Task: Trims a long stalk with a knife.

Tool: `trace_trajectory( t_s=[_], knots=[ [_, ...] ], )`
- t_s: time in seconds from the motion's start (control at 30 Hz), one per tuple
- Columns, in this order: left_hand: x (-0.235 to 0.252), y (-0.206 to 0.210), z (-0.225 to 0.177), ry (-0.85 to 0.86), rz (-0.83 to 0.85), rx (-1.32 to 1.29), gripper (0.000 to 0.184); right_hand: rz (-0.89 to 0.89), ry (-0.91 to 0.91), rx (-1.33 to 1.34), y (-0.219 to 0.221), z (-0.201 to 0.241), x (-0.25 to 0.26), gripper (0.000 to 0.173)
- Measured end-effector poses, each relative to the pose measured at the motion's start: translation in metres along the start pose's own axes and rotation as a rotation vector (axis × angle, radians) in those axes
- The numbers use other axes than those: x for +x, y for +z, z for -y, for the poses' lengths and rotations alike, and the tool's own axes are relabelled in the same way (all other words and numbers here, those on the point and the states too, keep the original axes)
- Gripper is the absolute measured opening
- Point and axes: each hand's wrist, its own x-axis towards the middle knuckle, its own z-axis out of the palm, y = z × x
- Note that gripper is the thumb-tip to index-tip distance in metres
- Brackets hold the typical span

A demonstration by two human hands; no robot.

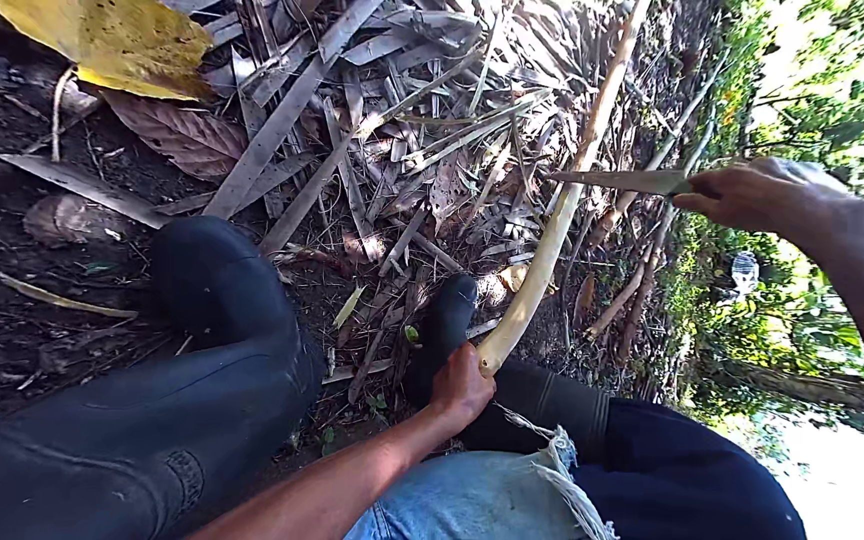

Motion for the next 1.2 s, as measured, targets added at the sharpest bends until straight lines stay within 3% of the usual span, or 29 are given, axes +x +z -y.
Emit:
trace_trajectory(
  t_s=[0.07, 0.17, 0.27, 0.37, 0.47, 0.57, 0.7, 0.8, 0.9, 0.93, 1.0, 1.03, 1.07, 1.2],
  knots=[
    [0.003, -0.004, 0.007, 0.077, 0.017, -0.035, 0.056, 0.197, 0.137, 0.125, 0.003, 0.022, -0.014, 0.040],
    [0.006, -0.021, 0.011, 0.279, 0.154, -0.157, 0.056, -0.160, 0.051, 0.414, 0.076, 0.020, -0.042, 0.042],
    [0.003, -0.041, 0.004, 0.416, 0.420, -0.417, 0.040, -0.208, 0.186, 0.849, 0.150, 0.034, -0.059, 0.046],
    [-0.009, -0.041, -0.010, 0.316, 0.704, -0.815, 0.039, -0.203, 0.291, 1.327, 0.224, 0.085, -0.064, 0.054],
    [0.001, -0.053, -0.004, 0.228, 0.864, -0.923, 0.045, -0.216, 0.326, 1.675, 0.226, 0.151, -0.038, 0.045],
    [0.011, -0.060, 0.000, 0.121, 0.766, -0.854, 0.028, -0.325, 0.327, 1.978, 0.206, 0.190, -0.003, 0.026],
    [0.005, -0.063, 0.002, 0.062, 0.563, -0.701, 0.019, -0.342, 0.470, 2.146, 0.197, 0.213, 0.034, 0.023],
    [0.004, -0.069, 0.003, 0.037, 0.469, -0.644, 0.021, -0.274, 0.595, 1.909, 0.210, 0.221, 0.067, 0.032],
    [0.006, -0.070, 0.007, 0.024, 0.411, -0.618, 0.022, -0.108, 0.501, 1.595, 0.209, 0.200, 0.091, 0.052],
    [0.007, -0.069, 0.010, 0.024, 0.394, -0.608, 0.022, -0.145, 0.478, 1.659, 0.202, 0.191, 0.096, 0.054],
    [0.010, -0.066, 0.012, 0.043, 0.352, -0.588, 0.022, -0.244, 0.453, 2.088, 0.178, 0.176, 0.111, 0.073],
    [0.011, -0.063, 0.013, 0.049, 0.332, -0.580, 0.023, -0.208, 0.423, 2.318, 0.164, 0.171, 0.118, 0.079],
    [0.012, -0.062, 0.015, 0.050, 0.312, -0.570, 0.022, -0.159, 0.419, 2.426, 0.154, 0.171, 0.123, 0.079],
    [0.008, -0.067, 0.014, 0.036, 0.209, -0.484, 0.024, -0.096, 0.414, 2.506, 0.146, 0.181, 0.133, 0.046]
  ],
)
